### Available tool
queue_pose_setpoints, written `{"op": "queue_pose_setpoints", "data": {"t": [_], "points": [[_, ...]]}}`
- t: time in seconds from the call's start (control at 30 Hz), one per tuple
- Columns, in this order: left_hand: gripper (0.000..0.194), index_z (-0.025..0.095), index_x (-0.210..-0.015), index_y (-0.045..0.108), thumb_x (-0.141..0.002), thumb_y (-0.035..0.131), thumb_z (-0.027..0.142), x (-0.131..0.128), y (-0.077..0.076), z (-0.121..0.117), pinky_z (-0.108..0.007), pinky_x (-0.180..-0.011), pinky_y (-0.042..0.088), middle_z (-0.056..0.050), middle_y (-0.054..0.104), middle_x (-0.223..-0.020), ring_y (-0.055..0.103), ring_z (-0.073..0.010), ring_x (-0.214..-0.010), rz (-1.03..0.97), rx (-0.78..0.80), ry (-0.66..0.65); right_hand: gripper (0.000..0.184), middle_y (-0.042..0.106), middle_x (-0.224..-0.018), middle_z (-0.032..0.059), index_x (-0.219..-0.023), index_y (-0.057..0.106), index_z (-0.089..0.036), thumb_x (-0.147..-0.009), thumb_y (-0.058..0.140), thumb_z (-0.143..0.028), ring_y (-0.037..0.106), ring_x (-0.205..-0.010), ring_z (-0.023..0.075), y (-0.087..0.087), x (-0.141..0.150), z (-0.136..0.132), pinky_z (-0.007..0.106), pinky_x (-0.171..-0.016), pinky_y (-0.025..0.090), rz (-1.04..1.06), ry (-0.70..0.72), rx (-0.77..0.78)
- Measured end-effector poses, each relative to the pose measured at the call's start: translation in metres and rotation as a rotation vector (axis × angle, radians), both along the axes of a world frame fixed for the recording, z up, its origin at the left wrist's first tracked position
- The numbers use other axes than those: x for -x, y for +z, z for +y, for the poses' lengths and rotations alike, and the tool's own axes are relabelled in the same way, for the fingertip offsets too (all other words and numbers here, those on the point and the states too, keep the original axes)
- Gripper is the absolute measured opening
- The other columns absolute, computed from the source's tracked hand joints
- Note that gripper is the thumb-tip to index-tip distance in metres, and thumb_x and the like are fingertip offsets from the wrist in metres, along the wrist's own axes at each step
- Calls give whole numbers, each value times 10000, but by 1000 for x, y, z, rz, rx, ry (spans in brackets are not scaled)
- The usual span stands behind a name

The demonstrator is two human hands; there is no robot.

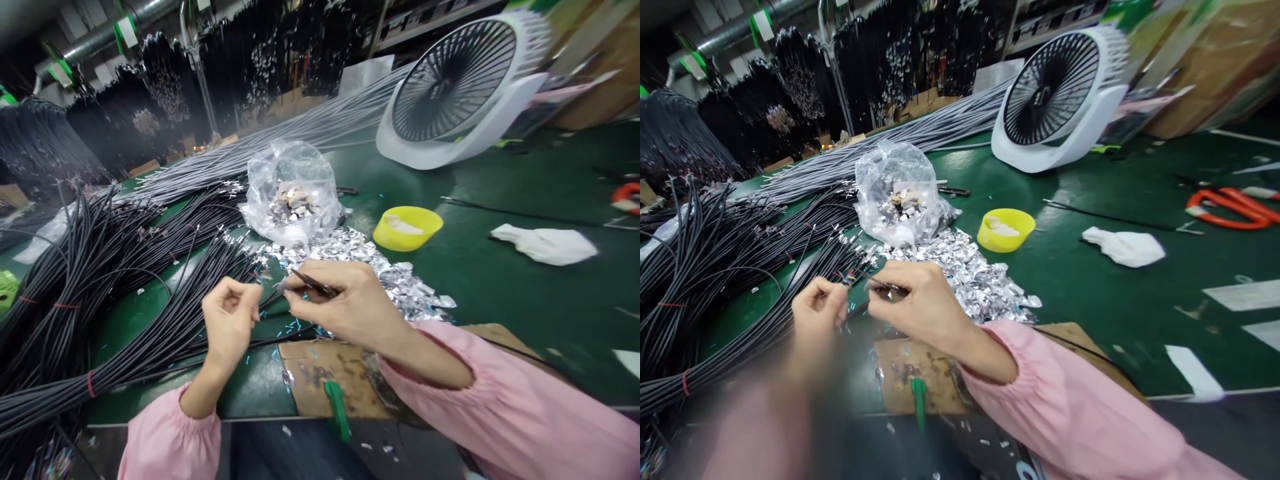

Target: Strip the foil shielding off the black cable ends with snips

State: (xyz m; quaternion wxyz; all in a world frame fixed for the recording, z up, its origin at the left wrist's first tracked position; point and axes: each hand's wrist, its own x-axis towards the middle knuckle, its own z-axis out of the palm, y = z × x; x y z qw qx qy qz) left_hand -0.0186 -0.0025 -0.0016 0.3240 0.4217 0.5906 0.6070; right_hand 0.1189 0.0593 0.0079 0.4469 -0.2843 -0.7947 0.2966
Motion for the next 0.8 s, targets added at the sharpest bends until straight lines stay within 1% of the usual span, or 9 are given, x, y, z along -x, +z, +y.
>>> {"op": "queue_pose_setpoints", "data": {"t": [0.07,0.13,0.23,0.27,0.33,0.43,0.53,0.67,0.8], "points": [[351,156,-607,544,-715,638,476,6,-2,4,-177,-385,345,57,475,-419,415,-57,-361,17,-8,3,137,450,-459,-35,-534,583,-153,-668,555,-141,369,-431,61,-1,-1,4,210,-435,294,33,-76,71],[382,151,-628,590,-775,557,502,11,-6,8,-199,-424,388,17,546,-467,493,-86,-404,131,65,-77,126,459,-478,-32,-577,585,-155,-694,570,-200,381,-440,70,-3,-1,8,219,-444,302,128,-164,164],[341,156,-620,627,-824,524,409,21,-15,13,-230,-524,435,-25,624,-562,583,-127,-521,573,215,-142,291,425,-474,-33,-591,544,-166,-810,493,-350,380,-435,78,-5,-2,15,233,-456,306,251,-209,274],[286,160,-642,636,-822,538,359,25,-18,15,-243,-563,445,-29,638,-597,594,-136,-555,720,243,-108,347,404,-464,-36,-584,527,-170,-841,450,-390,377,-432,80,-6,-1,17,236,-460,305,254,-192,290],[156,159,-721,651,-806,565,257,31,-23,18,-288,-659,459,-52,662,-704,609,-165,-649,862,263,-41,414,389,-457,-37,-584,511,-172,-873,393,-443,386,-436,86,-5,2,22,240,-475,307,209,-135,280],[65,152,-805,649,-768,598,166,34,-30,24,-372,-780,443,-97,640,-847,590,-232,-833,954,264,-5,401,438,-494,-22,-603,491,-173,-895,371,-420,427,-474,98,-3,11,33,241,-520,321,43,-53,153],[45,151,-791,619,-763,593,126,28,-37,30,-413,-838,422,-118,587,-937,528,-267,-970,1019,254,8,308,475,-537,-10,-591,426,-184,-883,402,-280,442,-519,106,-4,21,45,239,-559,322,-125,-55,12],[106,147,-722,541,-780,525,60,22,-42,36,-421,-868,417,-123,540,-956,509,-247,-975,1012,231,39,248,477,-552,-9,-576,406,-187,-816,463,-165,409,-534,109,-12,21,50,235,-562,308,-162,-89,-20],[112,155,-739,500,-800,477,64,25,-34,32,-383,-853,435,-101,559,-894,550,-214,-912,924,165,64,267,457,-507,-14,-565,443,-180,-831,462,-197,366,-478,101,-17,11,42,237,-521,280,-158,-139,-15]]}}
